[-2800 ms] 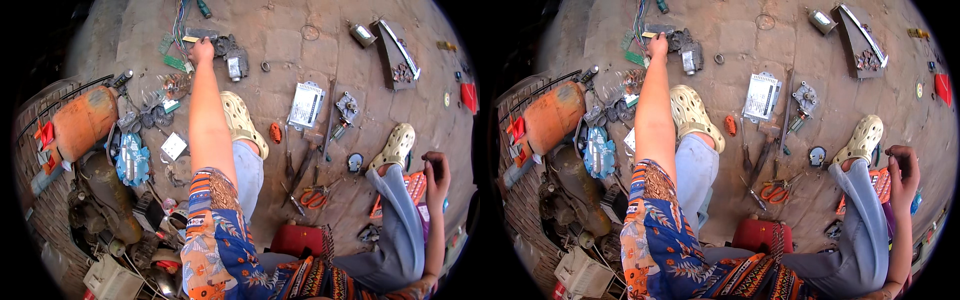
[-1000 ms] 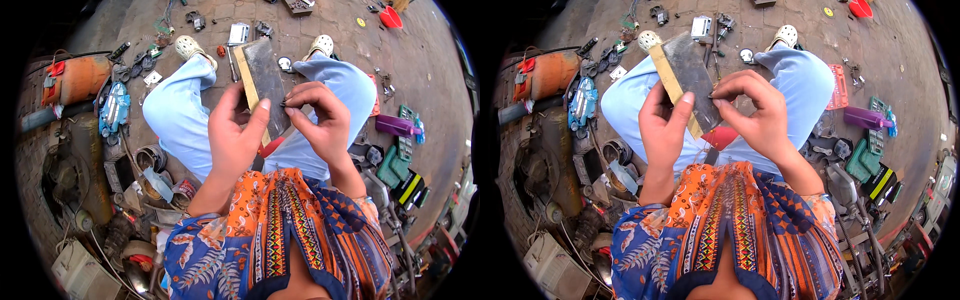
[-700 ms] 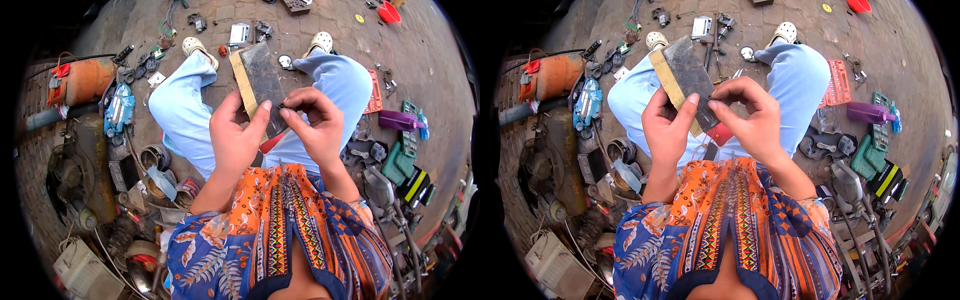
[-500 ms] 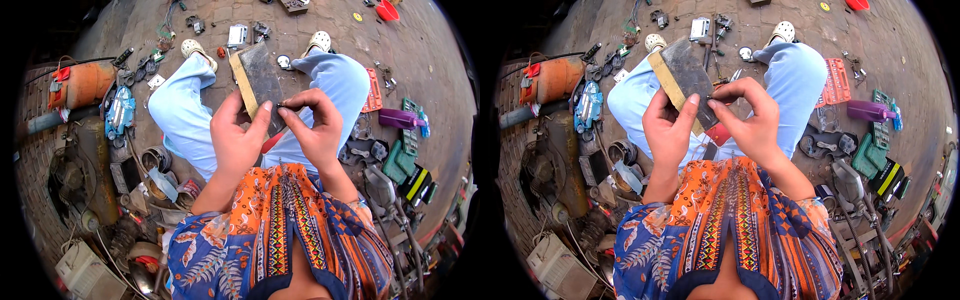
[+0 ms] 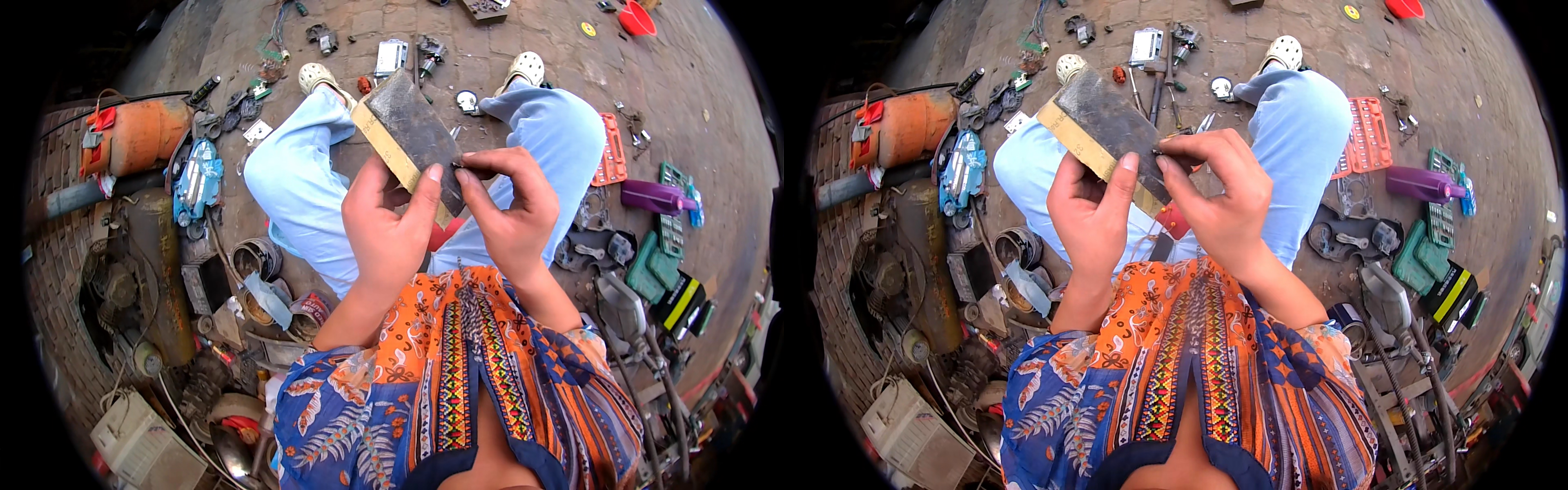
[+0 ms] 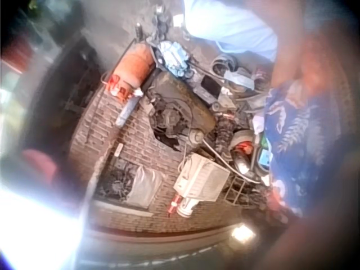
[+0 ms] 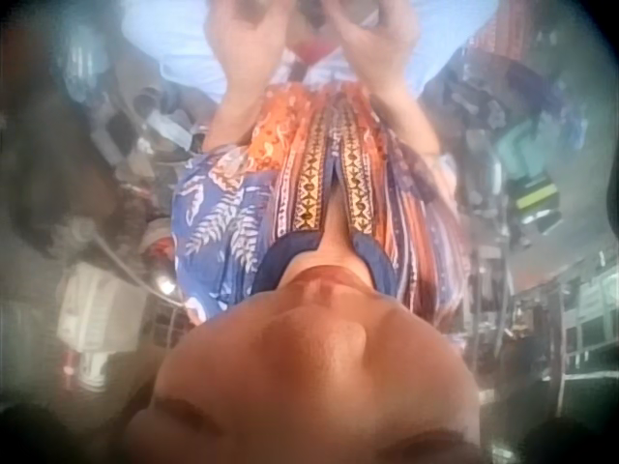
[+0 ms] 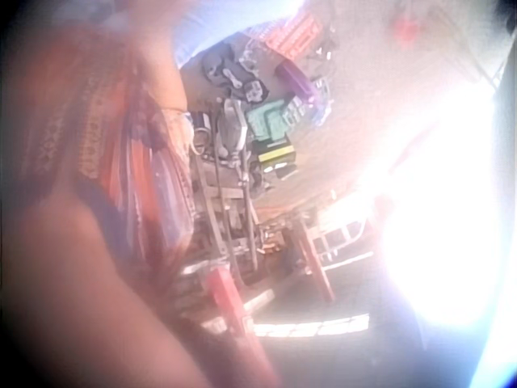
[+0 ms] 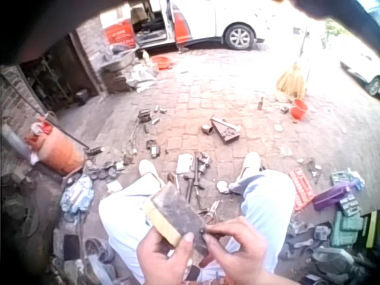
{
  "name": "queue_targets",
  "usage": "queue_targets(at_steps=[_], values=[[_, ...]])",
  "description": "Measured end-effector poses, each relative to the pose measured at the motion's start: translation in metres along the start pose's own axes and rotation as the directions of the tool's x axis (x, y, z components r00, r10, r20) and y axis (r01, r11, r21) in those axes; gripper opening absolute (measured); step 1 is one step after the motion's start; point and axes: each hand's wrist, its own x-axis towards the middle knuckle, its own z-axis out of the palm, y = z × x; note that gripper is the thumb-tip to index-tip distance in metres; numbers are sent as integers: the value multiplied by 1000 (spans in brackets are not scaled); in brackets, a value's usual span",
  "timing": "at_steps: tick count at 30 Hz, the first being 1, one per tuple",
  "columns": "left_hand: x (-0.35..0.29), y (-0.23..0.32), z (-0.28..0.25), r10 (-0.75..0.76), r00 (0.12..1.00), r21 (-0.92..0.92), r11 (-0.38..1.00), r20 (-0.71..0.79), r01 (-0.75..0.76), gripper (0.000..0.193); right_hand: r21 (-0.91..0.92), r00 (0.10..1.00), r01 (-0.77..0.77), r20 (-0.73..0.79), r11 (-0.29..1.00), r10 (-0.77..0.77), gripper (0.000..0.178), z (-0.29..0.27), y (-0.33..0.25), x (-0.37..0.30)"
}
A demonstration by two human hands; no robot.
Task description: The person sits on the ground and handles small metal parts, a sanding block, and a cylindrical electrical component. They sand a small metal piece, then use pliers and a screwdriver to adjust the electrical component.
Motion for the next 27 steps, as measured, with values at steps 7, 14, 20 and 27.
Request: queue_targets(at_steps=[7,14,20,27], values=[[-3,-2,-4,11,1000,42,999,-4,-11,24,-31,999,12,34,999,-11,16,0,-1,1],[-7,-8,-2,-4,1000,99,995,4,4,25,7,1000,16,20,1000,-16,14,6,-7,7],[-5,-7,-2,18,999,107,994,-35,-15,23,-71,999,36,9,997,-36,12,10,-7,10],[-5,-16,-7,29,998,88,996,-49,-25,21,-25,1000,-11,25,1000,12,11,18,-4,2]])
